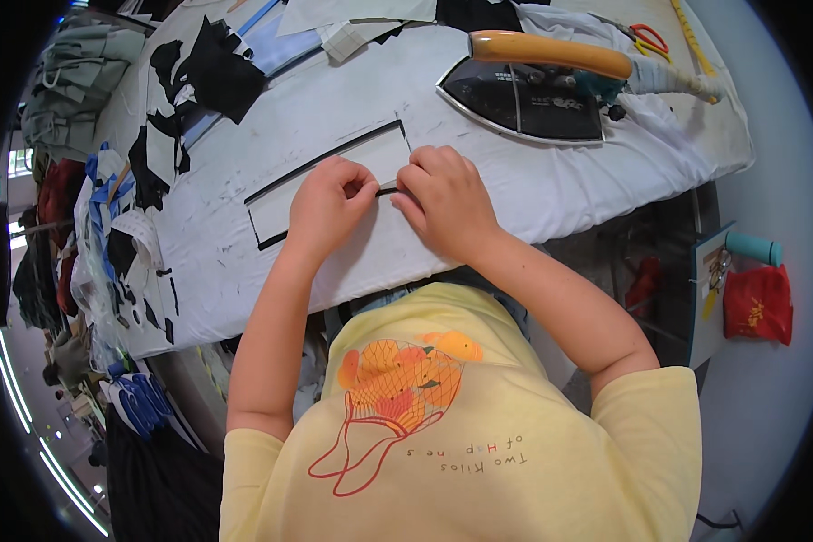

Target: Ironing and preparing fabric pieces for garment manufacturing.

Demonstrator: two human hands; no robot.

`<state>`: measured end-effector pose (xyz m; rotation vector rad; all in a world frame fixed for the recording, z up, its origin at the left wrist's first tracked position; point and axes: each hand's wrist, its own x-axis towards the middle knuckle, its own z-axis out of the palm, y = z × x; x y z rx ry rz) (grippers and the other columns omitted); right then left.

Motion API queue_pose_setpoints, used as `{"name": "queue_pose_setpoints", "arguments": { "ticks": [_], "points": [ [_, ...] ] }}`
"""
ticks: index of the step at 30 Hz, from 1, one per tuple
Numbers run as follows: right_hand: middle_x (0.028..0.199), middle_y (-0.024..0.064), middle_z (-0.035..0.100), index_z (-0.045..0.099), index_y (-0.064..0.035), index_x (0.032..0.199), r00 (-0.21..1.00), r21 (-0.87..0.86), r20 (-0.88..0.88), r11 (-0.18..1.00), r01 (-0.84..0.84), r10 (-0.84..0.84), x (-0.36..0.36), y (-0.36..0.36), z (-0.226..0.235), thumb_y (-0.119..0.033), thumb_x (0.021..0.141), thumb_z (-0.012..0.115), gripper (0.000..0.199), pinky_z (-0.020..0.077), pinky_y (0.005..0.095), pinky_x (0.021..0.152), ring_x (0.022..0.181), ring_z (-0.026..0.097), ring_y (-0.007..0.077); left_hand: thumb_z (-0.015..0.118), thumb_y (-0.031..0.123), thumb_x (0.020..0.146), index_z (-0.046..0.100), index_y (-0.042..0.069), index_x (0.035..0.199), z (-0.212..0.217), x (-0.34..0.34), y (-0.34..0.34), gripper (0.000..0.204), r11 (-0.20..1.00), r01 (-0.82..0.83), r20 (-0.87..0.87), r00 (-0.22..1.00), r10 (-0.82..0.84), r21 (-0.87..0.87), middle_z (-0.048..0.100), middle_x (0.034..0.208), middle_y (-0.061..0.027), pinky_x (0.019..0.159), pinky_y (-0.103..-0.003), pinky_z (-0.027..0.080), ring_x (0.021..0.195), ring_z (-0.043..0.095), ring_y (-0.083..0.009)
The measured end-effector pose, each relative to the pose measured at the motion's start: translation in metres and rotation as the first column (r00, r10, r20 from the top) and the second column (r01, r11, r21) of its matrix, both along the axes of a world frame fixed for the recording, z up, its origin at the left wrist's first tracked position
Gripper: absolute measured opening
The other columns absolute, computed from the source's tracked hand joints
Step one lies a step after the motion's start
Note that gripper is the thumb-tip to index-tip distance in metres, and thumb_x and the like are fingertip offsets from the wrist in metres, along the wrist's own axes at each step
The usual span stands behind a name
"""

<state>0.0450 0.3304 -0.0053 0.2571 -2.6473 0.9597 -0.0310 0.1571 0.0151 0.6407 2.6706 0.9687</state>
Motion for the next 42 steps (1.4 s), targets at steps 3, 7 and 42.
{"name": "queue_pose_setpoints", "arguments": {
  "ticks": [3, 7, 42],
  "points": [
    [0.096, 0.0075, 0.056, 0.058, -0.0075, 0.084, 1.000, 0.088, -0.010, 0.996, -0.011, 0.011, 0.001, 0.001, 0.002, -0.017, 0.078, 0.072, 0.018, 0.0439, 0.0405, 0.077, 0.089, 0.053, 0.0286, 0.068, 0.017, 0.080, 0.068, 0.007, 0.076, -0.004, 0.000, 0.000, 0.011, 1.000, 0.002, -0.010, 1.000, -0.002, -0.012, 0.062, 0.081, -0.0069, 0.067, -0.040, 0.050, 0.078, 0.062, -0.0270],
    [0.095, 0.0066, 0.055, 0.058, -0.0075, 0.082, 0.986, 0.219, -0.138, 0.974, -0.062, 0.094, 0.007, 0.005, -0.005, -0.017, 0.078, 0.072, 0.017, 0.0439, 0.0401, 0.076, 0.088, 0.054, 0.0267, 0.068, 0.016, 0.085, 0.067, 0.003, 0.086, -0.003, 0.001, 0.000, 0.013, 0.999, -0.009, 0.004, 1.000, 0.009, -0.031, 0.061, 0.083, -0.0104, 0.071, -0.033, 0.049, 0.077, 0.061, -0.0248],
    [0.102, 0.0042, 0.062, 0.065, -0.0101, 0.090, 1.000, 0.144, 0.003, 0.989, 0.023, -0.024, -0.018, -0.009, 0.001, -0.013, 0.075, 0.074, 0.018, 0.0449, 0.0409, 0.085, 0.097, 0.058, 0.0259, 0.069, 0.009, 0.087, 0.059, 0.008, 0.126, 0.036, -0.071, -0.186, 0.040, 0.954, -0.147, -0.647, 0.760, -0.061, -0.262, 0.059, 0.133, -0.0127, 0.105, -0.038, 0.041, 0.124, 0.054, -0.0311]
  ]
}}
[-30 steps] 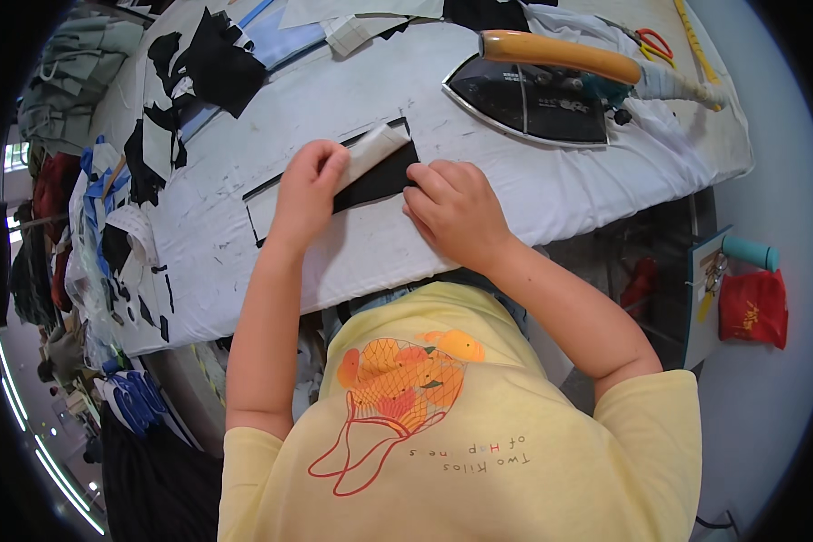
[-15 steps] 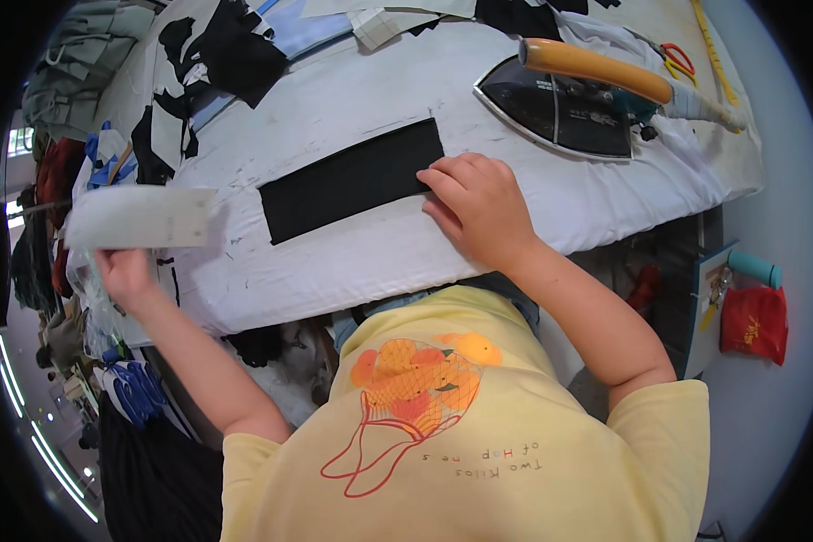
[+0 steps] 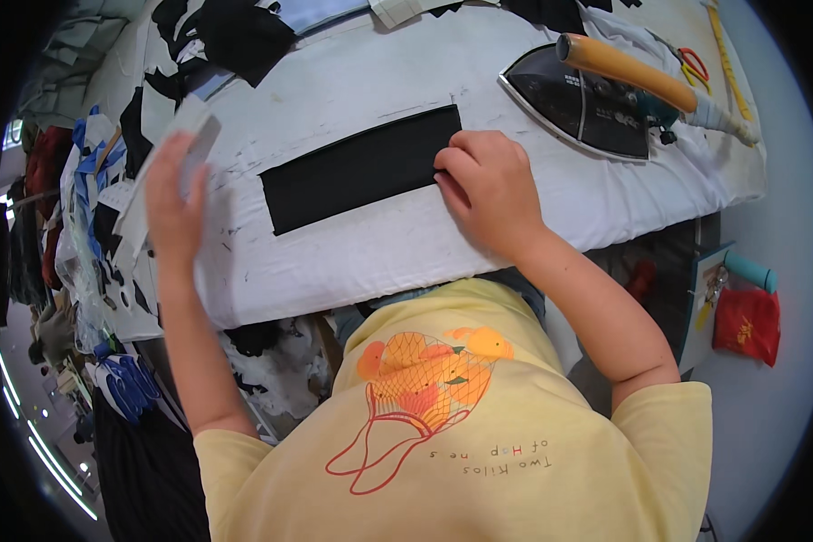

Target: Ironing and preparing fabric pieces for garment manufacturing.

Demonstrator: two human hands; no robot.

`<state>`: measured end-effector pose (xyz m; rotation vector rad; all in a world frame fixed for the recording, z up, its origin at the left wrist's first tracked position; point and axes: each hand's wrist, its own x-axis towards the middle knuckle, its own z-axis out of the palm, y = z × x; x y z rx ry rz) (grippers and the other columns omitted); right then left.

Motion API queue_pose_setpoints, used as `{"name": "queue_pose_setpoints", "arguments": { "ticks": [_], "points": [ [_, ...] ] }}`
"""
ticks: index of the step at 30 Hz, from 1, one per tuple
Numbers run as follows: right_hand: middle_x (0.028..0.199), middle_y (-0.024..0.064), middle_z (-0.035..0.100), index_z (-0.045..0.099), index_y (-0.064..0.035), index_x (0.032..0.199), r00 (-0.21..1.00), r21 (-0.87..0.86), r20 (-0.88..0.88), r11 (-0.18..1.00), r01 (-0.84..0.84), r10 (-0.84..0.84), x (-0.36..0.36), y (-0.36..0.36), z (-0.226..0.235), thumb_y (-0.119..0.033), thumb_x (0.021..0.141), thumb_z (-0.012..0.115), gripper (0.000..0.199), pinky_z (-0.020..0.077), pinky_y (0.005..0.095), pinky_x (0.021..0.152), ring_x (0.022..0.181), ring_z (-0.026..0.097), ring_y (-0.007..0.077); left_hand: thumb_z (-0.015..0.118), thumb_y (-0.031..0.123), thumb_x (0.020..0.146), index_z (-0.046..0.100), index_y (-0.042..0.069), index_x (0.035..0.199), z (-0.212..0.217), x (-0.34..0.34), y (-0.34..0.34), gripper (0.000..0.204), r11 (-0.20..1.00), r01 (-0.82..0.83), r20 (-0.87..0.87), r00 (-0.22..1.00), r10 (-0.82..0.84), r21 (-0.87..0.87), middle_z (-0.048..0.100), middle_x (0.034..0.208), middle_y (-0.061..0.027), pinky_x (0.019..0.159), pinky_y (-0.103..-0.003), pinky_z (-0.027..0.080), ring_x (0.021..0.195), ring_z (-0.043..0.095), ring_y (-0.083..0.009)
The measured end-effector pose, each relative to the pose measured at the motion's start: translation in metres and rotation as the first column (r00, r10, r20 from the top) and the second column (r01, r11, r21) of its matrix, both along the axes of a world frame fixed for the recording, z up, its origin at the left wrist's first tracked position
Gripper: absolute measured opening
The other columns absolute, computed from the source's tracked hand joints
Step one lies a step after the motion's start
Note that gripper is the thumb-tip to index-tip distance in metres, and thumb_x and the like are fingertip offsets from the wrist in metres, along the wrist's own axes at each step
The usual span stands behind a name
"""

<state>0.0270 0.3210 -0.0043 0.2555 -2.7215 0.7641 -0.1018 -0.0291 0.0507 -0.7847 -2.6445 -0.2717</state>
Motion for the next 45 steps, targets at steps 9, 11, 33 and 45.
{"name": "queue_pose_setpoints", "arguments": {
  "ticks": [9, 11, 33, 45],
  "points": [
    [0.104, 0.0034, 0.065, 0.068, -0.0095, 0.096, 0.947, 0.178, -0.092, 0.941, -0.289, 0.309, -0.001, -0.001, -0.003, -0.012, 0.076, 0.066, 0.021, 0.0474, 0.0385, 0.085, 0.098, 0.060, 0.0220, 0.078, 0.004, 0.071, 0.071, 0.005, 0.090, -0.051, 0.082, 0.092, 0.021, 0.902, 0.300, 0.202, 0.906, -0.371, 0.311, 0.064, 0.085, -0.0054, 0.067, -0.036, 0.048, 0.077, 0.061, -0.0237],
    [0.103, 0.0036, 0.065, 0.068, -0.0091, 0.096, 0.950, 0.152, -0.079, 0.945, -0.289, 0.303, -0.002, -0.002, 0.002, -0.012, 0.075, 0.068, 0.021, 0.0475, 0.0382, 0.083, 0.098, 0.061, 0.0223, 0.078, 0.005, 0.071, 0.071, 0.005, 0.090, -0.053, 0.082, 0.092, 0.020, 0.913, 0.300, 0.157, 0.923, -0.351, 0.278, 0.064, 0.084, -0.0052, 0.066, -0.035, 0.048, 0.076, 0.061, -0.0236],
    [0.078, 0.0058, 0.060, 0.061, -0.0069, 0.082, 0.989, -0.082, 0.137, 0.996, -0.035, 0.046, -0.067, -0.012, 0.005, -0.016, 0.084, 0.070, 0.013, 0.0451, 0.0406, 0.072, 0.077, 0.057, 0.0286, 0.064, 0.007, 0.089, 0.063, 0.004, 0.089, -0.047, 0.029, 0.110, 0.003, 0.960, 0.024, 0.347, 0.930, -0.124, 0.279, 0.065, 0.087, -0.0103, 0.074, -0.038, 0.048, 0.082, 0.060, -0.0312],
    [0.076, 0.0046, 0.057, 0.059, -0.0086, 0.079, 0.984, -0.002, 0.168, 0.998, 0.059, -0.058, -0.070, -0.016, 0.002, -0.022, 0.082, 0.072, 0.019, 0.0435, 0.0397, 0.070, 0.076, 0.056, 0.0271, 0.070, 0.012, 0.086, 0.061, 0.011, 0.092, -0.063, 0.025, 0.107, 0.012, 0.951, 0.045, 0.320, 0.936, -0.148, 0.307, 0.060, 0.082, -0.0040, 0.071, -0.038, 0.044, 0.077, 0.058, -0.0269]
  ]
}}
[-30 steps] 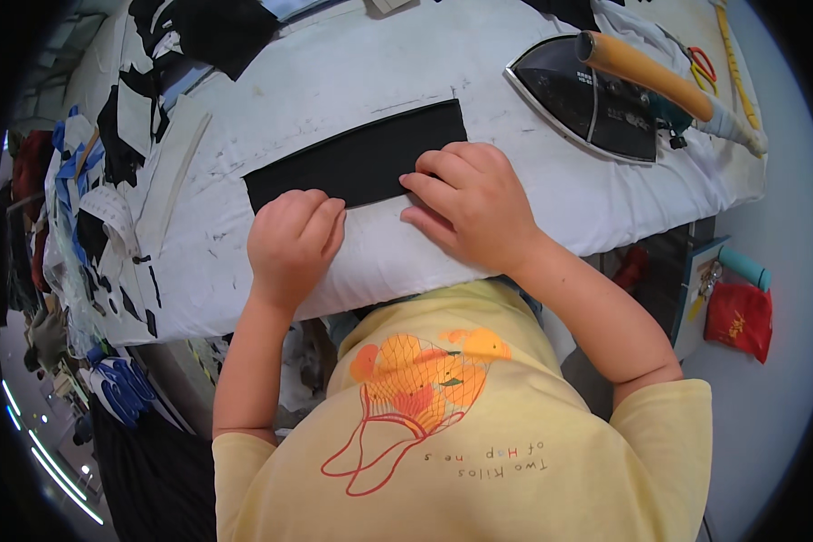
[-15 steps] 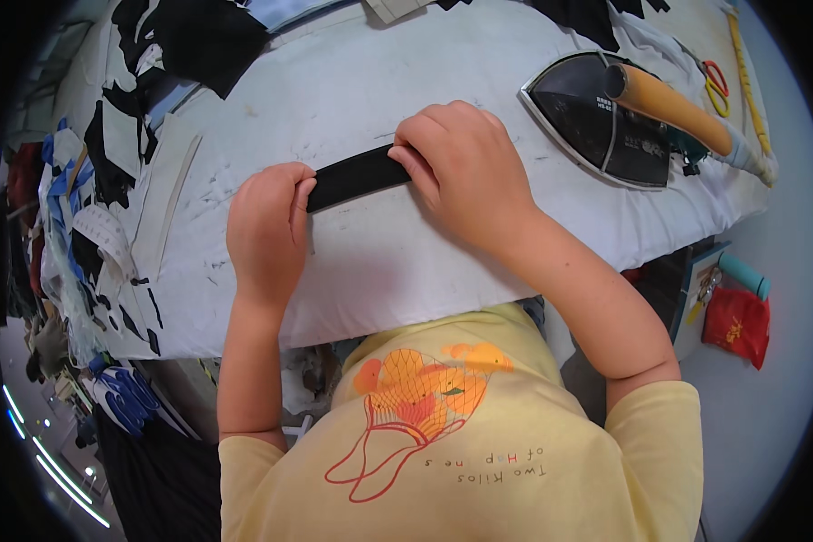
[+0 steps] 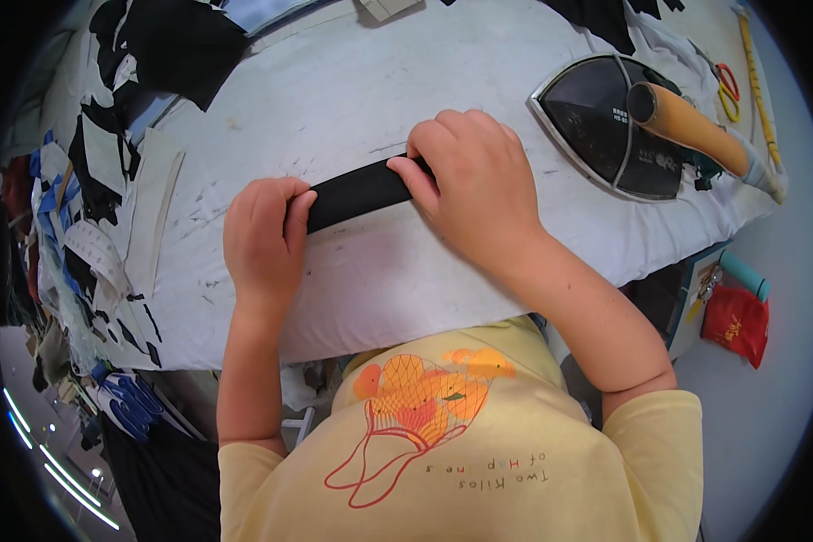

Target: Ironing and preparing fabric pieces for garment manufacturing.

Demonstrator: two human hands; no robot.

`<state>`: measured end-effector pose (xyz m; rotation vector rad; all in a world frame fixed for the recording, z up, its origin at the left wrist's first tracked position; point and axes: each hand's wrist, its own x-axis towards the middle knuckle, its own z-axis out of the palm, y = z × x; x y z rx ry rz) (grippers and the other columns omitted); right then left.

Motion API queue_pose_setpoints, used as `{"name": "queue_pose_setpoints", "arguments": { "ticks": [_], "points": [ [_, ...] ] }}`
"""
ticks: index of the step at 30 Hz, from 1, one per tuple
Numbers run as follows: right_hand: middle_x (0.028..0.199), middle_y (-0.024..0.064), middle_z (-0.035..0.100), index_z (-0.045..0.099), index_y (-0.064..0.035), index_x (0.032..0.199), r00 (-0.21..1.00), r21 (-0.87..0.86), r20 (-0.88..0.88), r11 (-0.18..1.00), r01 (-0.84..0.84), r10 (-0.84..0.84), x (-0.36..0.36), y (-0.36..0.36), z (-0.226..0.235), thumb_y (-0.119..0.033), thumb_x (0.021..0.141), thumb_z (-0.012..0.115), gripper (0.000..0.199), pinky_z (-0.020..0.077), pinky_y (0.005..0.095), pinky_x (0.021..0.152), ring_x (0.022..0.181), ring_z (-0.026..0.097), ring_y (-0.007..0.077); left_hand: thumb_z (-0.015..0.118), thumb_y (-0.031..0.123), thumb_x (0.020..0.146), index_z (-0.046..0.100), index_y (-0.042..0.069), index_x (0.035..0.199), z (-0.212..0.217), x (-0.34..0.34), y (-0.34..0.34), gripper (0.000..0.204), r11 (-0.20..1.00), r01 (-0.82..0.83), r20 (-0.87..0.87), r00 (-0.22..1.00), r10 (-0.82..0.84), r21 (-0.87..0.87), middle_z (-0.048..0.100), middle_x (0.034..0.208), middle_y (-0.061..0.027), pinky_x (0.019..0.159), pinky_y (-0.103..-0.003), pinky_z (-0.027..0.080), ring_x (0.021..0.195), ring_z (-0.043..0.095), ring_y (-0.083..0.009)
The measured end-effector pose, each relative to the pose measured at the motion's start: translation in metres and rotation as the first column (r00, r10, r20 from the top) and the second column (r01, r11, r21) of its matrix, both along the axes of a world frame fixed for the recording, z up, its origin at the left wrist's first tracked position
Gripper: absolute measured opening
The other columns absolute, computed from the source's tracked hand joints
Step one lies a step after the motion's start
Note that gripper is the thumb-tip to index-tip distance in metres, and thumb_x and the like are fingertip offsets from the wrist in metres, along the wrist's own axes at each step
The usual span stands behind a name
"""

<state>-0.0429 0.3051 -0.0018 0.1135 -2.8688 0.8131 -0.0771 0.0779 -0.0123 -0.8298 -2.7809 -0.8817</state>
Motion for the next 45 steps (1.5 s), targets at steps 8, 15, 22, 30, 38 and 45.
{"name": "queue_pose_setpoints", "arguments": {
  "ticks": [8, 15, 22, 30, 38, 45],
  "points": [
    [0.076, 0.0038, 0.056, 0.058, -0.0093, 0.079, 1.000, 0.022, 0.027, 1.000, 0.002, -0.003, -0.001, -0.001, 0.001, -0.021, 0.082, 0.072, 0.019, 0.0432, 0.0388, 0.070, 0.076, 0.055, 0.0262, 0.071, 0.002, 0.083, 0.061, 0.006, 0.089, 0.003, 0.000, 0.002, 0.013, 1.000, 0.000, -0.036, 0.999, 0.000, -0.012, 0.064, 0.083, -0.0084, 0.069, -0.037, 0.046, 0.077, 0.060, -0.0286],
    [0.076, 0.0037, 0.057, 0.058, -0.0094, 0.079, 1.000, 0.042, 0.022, 0.999, 0.003, -0.004, -0.002, -0.001, 0.000, -0.022, 0.083, 0.072, 0.019, 0.0432, 0.0385, 0.071, 0.076, 0.056, 0.0259, 0.072, 0.003, 0.083, 0.060, 0.006, 0.089, 0.004, 0.001, 0.003, 0.013, 1.000, -0.019, -0.019, 1.000, 0.019, -0.013, 0.064, 0.084, -0.0081, 0.070, -0.037, 0.046, 0.078, 0.060, -0.0289],
    [0.079, 0.0039, 0.056, 0.059, -0.0093, 0.080, 0.999, 0.083, 0.033, 0.996, 0.026, -0.029, 0.000, -0.003, 0.001, -0.023, 0.081, 0.074, 0.021, 0.0432, 0.0392, 0.071, 0.078, 0.055, 0.0266, 0.068, 0.011, 0.079, 0.068, 0.013, 0.105, 0.007, 0.002, 0.014, 0.026, 0.930, 0.253, -0.315, 0.889, -0.332, -0.268, 0.063, 0.109, 0.0003, 0.081, -0.031, 0.047, 0.099, 0.059, -0.0169],
    [0.089, 0.0085, 0.056, 0.060, -0.0066, 0.086, 0.985, 0.006, 0.059, 0.986, 0.164, -0.165, 0.012, 0.013, 0.006, -0.016, 0.079, 0.076, 0.020, 0.0436, 0.0403, 0.075, 0.086, 0.054, 0.0306, 0.064, 0.008, 0.076, 0.068, 0.008, 0.117, 0.011, 0.006, 0.026, 0.041, 0.885, 0.330, -0.209, 0.888, -0.409, -0.329, 0.064, 0.114, -0.0024, 0.075, -0.030, 0.051, 0.100, 0.061, -0.0187],
    [0.087, 0.0085, 0.056, 0.060, -0.0056, 0.085, 0.982, 0.016, 0.052, 0.983, 0.181, -0.182, 0.012, 0.018, 0.005, -0.014, 0.081, 0.074, 0.017, 0.0439, 0.0403, 0.075, 0.085, 0.054, 0.0306, 0.063, 0.008, 0.076, 0.067, 0.017, 0.124, 0.007, 0.008, 0.040, 0.050, 0.882, 0.229, -0.290, 0.885, -0.365, -0.411, 0.056, 0.103, -0.0015, 0.069, -0.027, 0.049, 0.090, 0.056, -0.0172],
    [0.087, 0.0074, 0.056, 0.060, -0.0067, 0.085, 0.981, 0.052, 0.005, 0.980, 0.191, -0.192, 0.014, 0.016, 0.000, -0.013, 0.080, 0.074, 0.017, 0.0439, 0.0399, 0.074, 0.085, 0.054, 0.0298, 0.061, 0.008, 0.078, 0.062, 0.016, 0.129, 0.003, 0.011, 0.045, 0.052, 0.871, 0.207, -0.318, 0.873, -0.370, -0.446, 0.050, 0.106, -0.0034, 0.070, -0.027, 0.045, 0.094, 0.050, -0.0194]
  ]
}}
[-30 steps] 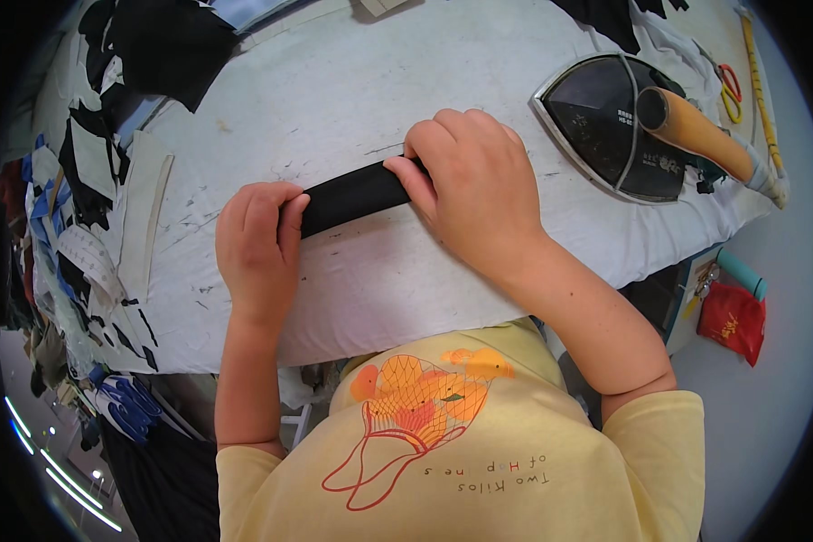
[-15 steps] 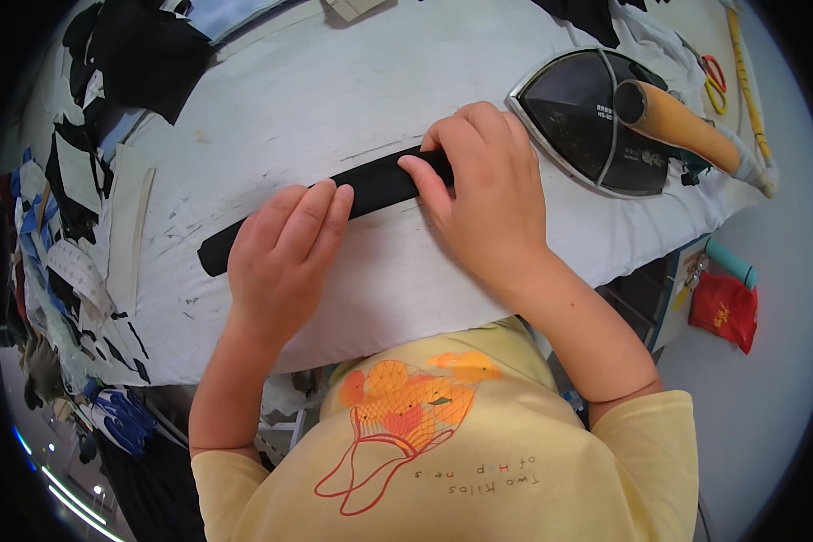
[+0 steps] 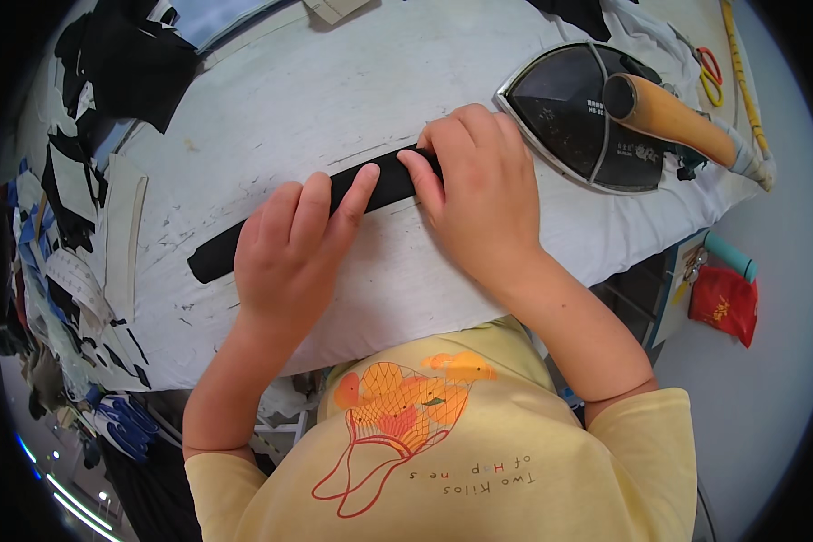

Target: Ironing and preparing fabric pieces for garment manufacturing.

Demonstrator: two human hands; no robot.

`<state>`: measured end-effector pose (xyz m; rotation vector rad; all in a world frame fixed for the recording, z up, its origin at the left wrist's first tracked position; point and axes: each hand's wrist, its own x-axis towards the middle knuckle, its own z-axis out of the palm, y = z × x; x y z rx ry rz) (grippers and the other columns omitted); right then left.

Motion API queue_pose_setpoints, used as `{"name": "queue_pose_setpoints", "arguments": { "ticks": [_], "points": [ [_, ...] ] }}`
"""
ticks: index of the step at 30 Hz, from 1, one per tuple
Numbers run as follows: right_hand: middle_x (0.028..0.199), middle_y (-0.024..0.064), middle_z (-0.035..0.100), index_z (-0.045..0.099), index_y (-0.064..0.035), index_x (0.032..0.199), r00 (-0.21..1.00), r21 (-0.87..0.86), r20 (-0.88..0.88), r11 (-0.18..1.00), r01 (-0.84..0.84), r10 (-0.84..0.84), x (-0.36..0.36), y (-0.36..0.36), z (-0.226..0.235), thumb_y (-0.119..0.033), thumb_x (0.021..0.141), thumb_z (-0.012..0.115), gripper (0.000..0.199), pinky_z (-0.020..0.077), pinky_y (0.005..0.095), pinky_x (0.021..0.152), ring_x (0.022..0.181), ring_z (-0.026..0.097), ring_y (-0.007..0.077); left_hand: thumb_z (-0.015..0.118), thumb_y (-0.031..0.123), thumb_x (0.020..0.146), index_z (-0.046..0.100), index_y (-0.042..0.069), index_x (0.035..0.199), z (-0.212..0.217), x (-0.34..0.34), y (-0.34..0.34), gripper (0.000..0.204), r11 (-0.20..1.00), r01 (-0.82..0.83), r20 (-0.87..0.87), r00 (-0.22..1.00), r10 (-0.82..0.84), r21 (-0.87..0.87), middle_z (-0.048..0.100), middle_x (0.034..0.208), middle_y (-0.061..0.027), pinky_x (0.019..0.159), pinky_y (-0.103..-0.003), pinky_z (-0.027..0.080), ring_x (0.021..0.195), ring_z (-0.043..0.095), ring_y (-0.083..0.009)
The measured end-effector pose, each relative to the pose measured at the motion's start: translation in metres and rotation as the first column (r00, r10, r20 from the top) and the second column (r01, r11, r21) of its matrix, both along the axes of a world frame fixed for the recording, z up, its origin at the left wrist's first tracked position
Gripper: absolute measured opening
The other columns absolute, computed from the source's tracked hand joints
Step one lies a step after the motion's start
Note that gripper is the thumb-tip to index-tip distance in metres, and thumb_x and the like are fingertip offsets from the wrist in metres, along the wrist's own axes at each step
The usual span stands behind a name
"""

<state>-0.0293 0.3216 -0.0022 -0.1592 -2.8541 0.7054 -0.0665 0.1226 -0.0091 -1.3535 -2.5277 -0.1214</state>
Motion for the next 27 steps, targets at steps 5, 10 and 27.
{"name": "queue_pose_setpoints", "arguments": {
  "ticks": [5, 10, 27],
  "points": [
    [0.095, 0.0038, 0.061, 0.063, -0.0086, 0.090, 0.962, 0.132, -0.247, 0.987, -0.090, 0.121, 0.000, 0.007, -0.013, -0.012, 0.077, 0.073, 0.017, 0.0446, 0.0376, 0.073, 0.088, 0.056, 0.0258, 0.062, 0.006, 0.076, 0.059, 0.018, 0.133, 0.001, 0.002, 0.004, 0.058, 0.997, -0.027, -0.034, 0.999, 0.024, -0.074, 0.048, 0.110, -0.0039, 0.070, -0.027, 0.045, 0.095, 0.049, -0.0205],
    [0.112, 0.0014, 0.067, 0.069, -0.0106, 0.096, 0.857, 0.273, -0.261, 0.886, -0.376, 0.444, 0.011, 0.020, -0.012, -0.017, 0.074, 0.069, 0.023, 0.0445, 0.0333, 0.071, 0.093, 0.059, 0.0190, 0.063, 0.003, 0.075, 0.057, 0.018, 0.135, 0.000, 0.003, 0.005, 0.063, 0.998, -0.033, -0.009, 0.999, 0.033, -0.044, 0.048, 0.112, -0.0040, 0.070, -0.028, 0.045, 0.097, 0.049, -0.0209],
    [0.122, 0.0035, 0.063, 0.070, -0.0149, 0.114, 0.936, 0.335, -0.160, 0.909, -0.248, 0.315, 0.035, 0.067, 0.039, -0.024, 0.078, 0.077, 0.038, 0.0402, 0.0375, 0.091, 0.111, 0.058, 0.0205, 0.064, 0.000, 0.070, 0.060, 0.019, 0.134, 0.001, 0.001, 0.006, 0.067, 1.000, -0.001, -0.036, 0.999, 0.000, -0.024, 0.051, 0.109, -0.0043, 0.065, -0.028, 0.047, 0.089, 0.050, -0.0189]
  ]
}}
